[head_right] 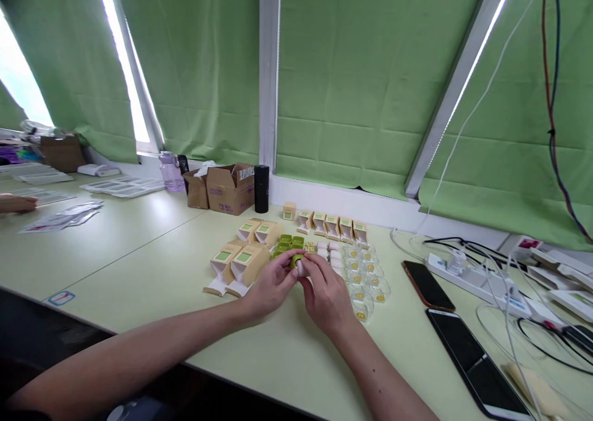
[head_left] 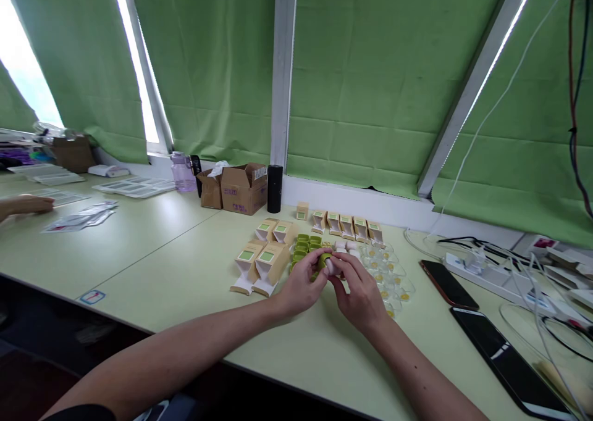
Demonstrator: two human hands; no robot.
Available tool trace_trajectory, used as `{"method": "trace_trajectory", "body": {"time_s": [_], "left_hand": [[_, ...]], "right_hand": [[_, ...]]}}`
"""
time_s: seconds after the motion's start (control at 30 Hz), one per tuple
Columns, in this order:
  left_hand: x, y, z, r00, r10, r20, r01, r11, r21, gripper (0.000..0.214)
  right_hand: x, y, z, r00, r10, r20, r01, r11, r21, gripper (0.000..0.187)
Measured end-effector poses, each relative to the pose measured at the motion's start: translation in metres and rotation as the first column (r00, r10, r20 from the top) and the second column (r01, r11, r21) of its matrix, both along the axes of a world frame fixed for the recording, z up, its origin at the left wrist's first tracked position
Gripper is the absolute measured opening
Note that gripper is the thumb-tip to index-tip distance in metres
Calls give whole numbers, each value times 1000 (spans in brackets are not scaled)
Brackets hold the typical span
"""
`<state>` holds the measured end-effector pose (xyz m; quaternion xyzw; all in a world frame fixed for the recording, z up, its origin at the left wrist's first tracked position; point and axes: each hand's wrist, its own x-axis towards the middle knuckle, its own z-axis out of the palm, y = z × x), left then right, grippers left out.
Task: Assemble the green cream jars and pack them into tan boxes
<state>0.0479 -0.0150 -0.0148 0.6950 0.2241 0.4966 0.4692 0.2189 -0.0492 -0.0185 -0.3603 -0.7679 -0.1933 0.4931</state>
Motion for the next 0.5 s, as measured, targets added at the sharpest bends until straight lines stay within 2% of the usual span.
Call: {"method": "trace_trajectory", "body": {"time_s": [0.1,0.2,0.5], "left_hand": [[-4,2,-2,997,-58,-49,60,997,39,60],[-3,5,-6,996,-54,-78,58,997,51,70],[3,7,-7,997,25,-74,-25,1000,-2,60]], "right_hand": [[3,1,-3,1000,-14,-15,14,1000,-2,40],[2,2,-5,999,-42,-3,42,999,11,44],[-6,2,-7,994,-108,35,107,994,18,44]]}}
